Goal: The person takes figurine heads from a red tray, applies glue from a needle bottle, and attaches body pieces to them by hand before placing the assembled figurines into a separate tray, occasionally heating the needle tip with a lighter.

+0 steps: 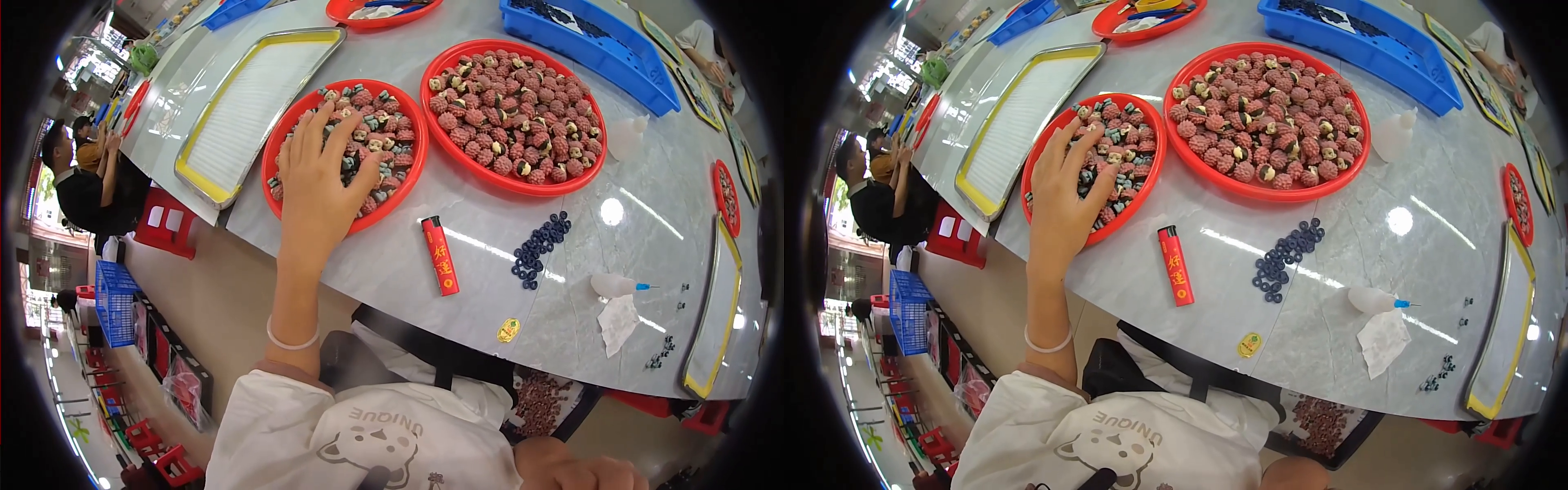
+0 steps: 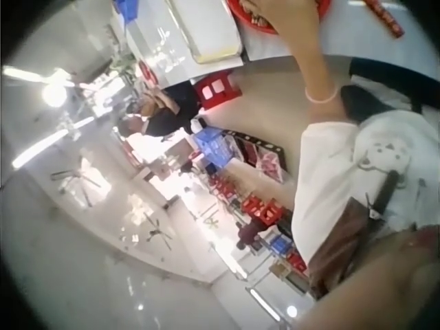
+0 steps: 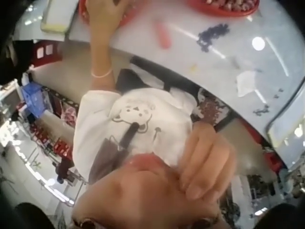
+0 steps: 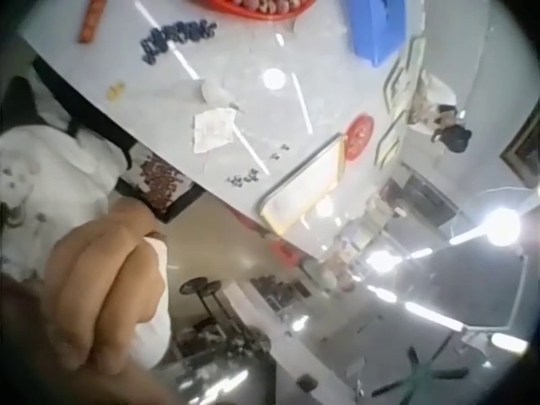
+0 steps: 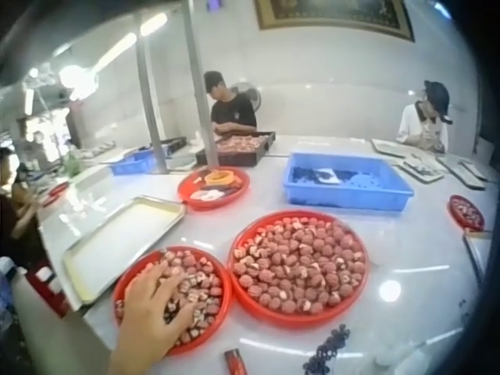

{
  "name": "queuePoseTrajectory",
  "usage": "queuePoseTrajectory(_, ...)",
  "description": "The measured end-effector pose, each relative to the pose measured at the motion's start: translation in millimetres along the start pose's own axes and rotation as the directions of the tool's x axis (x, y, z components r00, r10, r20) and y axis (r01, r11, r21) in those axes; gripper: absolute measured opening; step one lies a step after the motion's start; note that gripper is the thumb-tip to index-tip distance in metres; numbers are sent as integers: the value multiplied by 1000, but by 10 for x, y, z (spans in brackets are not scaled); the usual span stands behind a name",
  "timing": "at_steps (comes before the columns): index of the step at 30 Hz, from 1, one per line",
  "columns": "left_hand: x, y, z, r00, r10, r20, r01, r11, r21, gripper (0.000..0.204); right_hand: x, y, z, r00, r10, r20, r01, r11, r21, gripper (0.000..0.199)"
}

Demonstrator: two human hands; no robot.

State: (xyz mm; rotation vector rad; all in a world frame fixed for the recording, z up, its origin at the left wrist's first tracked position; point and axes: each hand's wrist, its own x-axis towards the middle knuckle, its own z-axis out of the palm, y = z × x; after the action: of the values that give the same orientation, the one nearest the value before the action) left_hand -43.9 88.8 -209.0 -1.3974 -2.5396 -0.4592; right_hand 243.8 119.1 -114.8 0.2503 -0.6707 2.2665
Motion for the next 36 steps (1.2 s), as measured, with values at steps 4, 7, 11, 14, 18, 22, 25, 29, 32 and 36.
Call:
queuePoseTrajectory(4, 10, -5, -2, 1000, -8, -8, 8, 1000, -2, 36, 24, -84, -207, 958, 161, 236, -195, 973, 127, 9)
queuePoseTrajectory(7, 10, -3, 6, 1000, -15, -12, 15, 1000, 3, 36, 55, -76, -261, 938, 99, 331, -169, 967, 191, 8)
queuePoseTrajectory(11, -8, 16, 13, 1000, -23, -1, 23, 1000, 9, 36, 87, -60, -223, 966, 108, 235, -141, 982, 127, 5)
queuePoseTrajectory(14, -12, 10, 9, 999, -33, 9, 33, 999, 11, 36, 69, -35, -241, 915, 34, 401, -120, 974, 192, 6)
queuePoseTrajectory(18, 5, -4, 19, 999, -39, 17, 39, 999, 8, 37, 34, -36, -244, 957, 89, 277, -143, 973, 181, 7)
queuePoseTrajectory(22, 16, -8, 18, 999, -40, 25, 40, 999, 3, 37, 118, 27, -349, 906, -34, 421, -113, 941, 319, 8)
queuePoseTrajectory(25, 12, -23, 31, 998, -47, 32, 46, 999, 10, 37, 123, 116, -346, 926, -122, 358, -15, 934, 357, 7)
queuePoseTrajectory(29, -15, -44, 24, 997, -49, 52, 48, 999, 7, 37, 205, 16, -333, 919, 44, 392, -156, 953, 259, 7)
queuePoseTrajectory(32, 16, -6, 18, 997, -29, 67, 29, 1000, -10, 37, 169, -35, -292, 910, 173, 376, -269, 937, 222, 7)
queuePoseTrajectory(36, -4, -13, 7, 997, -28, 78, 29, 1000, -11, 37, 114, 53, -379, 909, 41, 414, -180, 936, 303, 8)
